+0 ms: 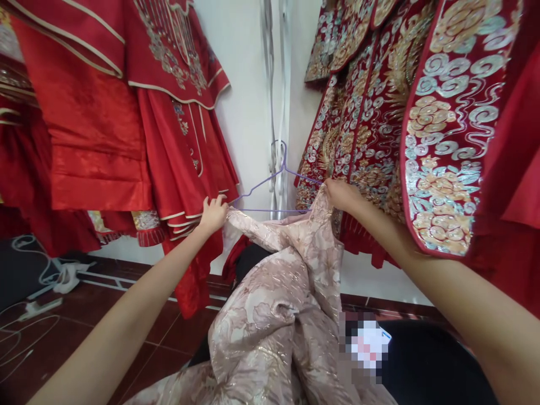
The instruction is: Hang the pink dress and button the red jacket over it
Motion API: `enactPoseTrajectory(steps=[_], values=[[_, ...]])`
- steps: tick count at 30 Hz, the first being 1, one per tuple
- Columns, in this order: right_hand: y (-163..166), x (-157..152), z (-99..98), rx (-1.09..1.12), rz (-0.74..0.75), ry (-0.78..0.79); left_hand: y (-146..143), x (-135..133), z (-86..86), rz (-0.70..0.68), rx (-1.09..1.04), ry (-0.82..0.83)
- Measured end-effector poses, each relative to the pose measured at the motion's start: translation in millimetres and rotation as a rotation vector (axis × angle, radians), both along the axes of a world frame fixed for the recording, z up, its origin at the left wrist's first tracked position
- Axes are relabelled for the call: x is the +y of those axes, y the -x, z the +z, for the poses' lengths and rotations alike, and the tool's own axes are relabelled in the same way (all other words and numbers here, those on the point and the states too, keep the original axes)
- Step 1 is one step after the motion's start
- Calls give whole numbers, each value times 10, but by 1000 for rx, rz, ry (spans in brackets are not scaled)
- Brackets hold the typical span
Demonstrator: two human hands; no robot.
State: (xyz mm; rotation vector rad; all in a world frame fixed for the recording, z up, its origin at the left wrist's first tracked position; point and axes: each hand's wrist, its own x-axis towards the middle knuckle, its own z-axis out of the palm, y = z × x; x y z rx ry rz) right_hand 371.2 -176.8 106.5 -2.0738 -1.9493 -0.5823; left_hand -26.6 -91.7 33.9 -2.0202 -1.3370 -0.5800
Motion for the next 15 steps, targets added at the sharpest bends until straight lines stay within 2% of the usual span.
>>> enactPoseTrajectory(steps=[10, 12, 15], values=[[-73, 75, -48, 20, 58, -35, 18, 91, -29, 58, -100, -31], [-90, 90, -58, 23, 76, -41, 22, 108, 43, 41, -97, -55], [-114, 112, -61, 20, 100, -52, -88, 136, 254, -29, -87, -87]])
